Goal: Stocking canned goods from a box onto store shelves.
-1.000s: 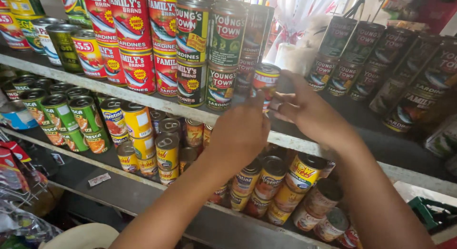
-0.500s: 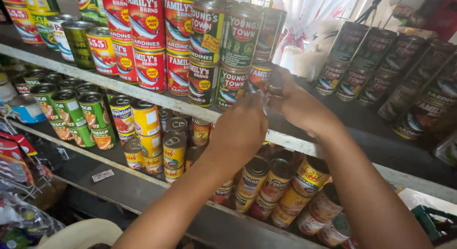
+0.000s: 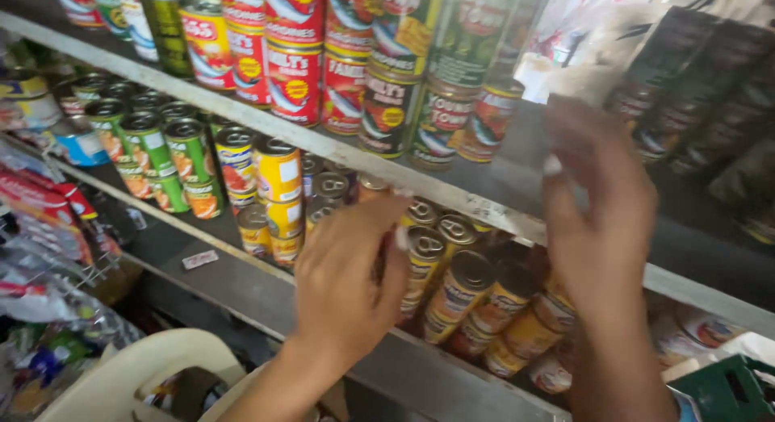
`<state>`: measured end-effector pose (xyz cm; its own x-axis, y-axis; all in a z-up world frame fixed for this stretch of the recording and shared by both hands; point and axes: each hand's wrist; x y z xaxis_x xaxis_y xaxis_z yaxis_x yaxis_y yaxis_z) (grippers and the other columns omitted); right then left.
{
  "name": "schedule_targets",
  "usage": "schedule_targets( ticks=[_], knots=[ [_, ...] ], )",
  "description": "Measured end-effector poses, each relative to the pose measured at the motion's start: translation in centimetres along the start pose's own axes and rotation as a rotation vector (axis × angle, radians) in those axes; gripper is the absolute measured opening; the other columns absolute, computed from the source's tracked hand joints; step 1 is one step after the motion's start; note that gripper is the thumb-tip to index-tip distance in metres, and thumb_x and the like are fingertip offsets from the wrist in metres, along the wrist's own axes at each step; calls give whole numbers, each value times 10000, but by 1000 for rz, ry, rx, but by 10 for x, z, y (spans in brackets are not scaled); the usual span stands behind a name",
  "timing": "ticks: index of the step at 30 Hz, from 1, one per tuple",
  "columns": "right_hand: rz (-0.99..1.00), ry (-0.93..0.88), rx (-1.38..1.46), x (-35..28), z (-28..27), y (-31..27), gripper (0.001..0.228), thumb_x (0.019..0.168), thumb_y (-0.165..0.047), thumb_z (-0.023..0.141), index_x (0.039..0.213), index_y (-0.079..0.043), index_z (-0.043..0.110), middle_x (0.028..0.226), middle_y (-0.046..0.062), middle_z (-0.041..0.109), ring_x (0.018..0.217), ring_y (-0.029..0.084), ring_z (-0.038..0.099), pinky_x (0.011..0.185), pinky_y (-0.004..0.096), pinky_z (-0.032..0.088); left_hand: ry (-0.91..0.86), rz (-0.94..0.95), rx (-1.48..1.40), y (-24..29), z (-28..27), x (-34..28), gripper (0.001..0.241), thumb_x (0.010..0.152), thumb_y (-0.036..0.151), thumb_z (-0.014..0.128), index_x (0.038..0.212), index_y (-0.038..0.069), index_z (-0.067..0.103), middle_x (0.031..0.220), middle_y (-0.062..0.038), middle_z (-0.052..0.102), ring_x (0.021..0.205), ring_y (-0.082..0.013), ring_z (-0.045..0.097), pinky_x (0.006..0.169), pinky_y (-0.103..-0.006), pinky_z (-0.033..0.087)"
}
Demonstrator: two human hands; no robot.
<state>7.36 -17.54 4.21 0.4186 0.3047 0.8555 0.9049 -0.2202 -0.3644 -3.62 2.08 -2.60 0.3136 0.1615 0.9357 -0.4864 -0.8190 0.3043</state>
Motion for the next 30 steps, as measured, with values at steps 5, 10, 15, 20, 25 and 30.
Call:
schedule_targets(
  ticks=[5,10,15,20,25,30],
  knots=[
    [-95,-109,-68,-58,38,-34,251,943,83,556,1146,-52,613,1320,136,665,1316,283,637,1134,407,477,45,-141,60,-23,-36,-56,347,853,-10,641,1200,-1,645,1152,-180,702,1069,-374,682,957,-431,516],
    [40,-475,253,-112,108,-22,469,752,130,493,1124,-45,720,1245,143,716,1203,272,707,969,375,515,69,-322,155,-60,-55,-131,353,827,13,646,1180,7,654,1120,-168,715,1043,-360,691,947,-430,510],
    [241,-748,344,-170,203,13,327,842,91,594,1125,-46,683,1176,123,720,1048,291,716,870,360,547,3,-764,350,-104,-63,-233,303,838,60,667,1138,90,696,1064,-120,753,946,-313,706,861,-415,526],
    [438,-1009,341,-255,276,49,241,899,-4,624,1124,-67,678,1102,125,703,979,308,707,819,377,546,-32,-1019,388,-148,-82,-368,369,813,58,651,1178,108,678,1011,-118,751,915,-300,723,818,-410,569],
    [263,-1055,323,-318,321,69,233,855,-2,626,1075,-49,685,1090,156,691,1029,366,665,843,432,519,-82,-1320,375,-170,-105,-479,428,812,76,660,1235,137,630,1046,-112,743,871,-282,750,790,-410,593],
    [238,-1183,325,-420,370,113,309,806,-3,621,1098,-56,707,1041,207,698,1027,407,650,888,489,499,-85,-1430,438,-179,-114,-583,497,808,32,637,1299,97,591,985,-153,721,861,-270,724,784,-397,577]
  ],
)
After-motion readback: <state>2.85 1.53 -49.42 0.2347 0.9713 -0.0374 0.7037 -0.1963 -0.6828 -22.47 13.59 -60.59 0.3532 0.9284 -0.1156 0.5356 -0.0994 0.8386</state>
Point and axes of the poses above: each hand's wrist, its own x-axis towards the middle knuckle, its own z-axis out of the palm, y = z × x
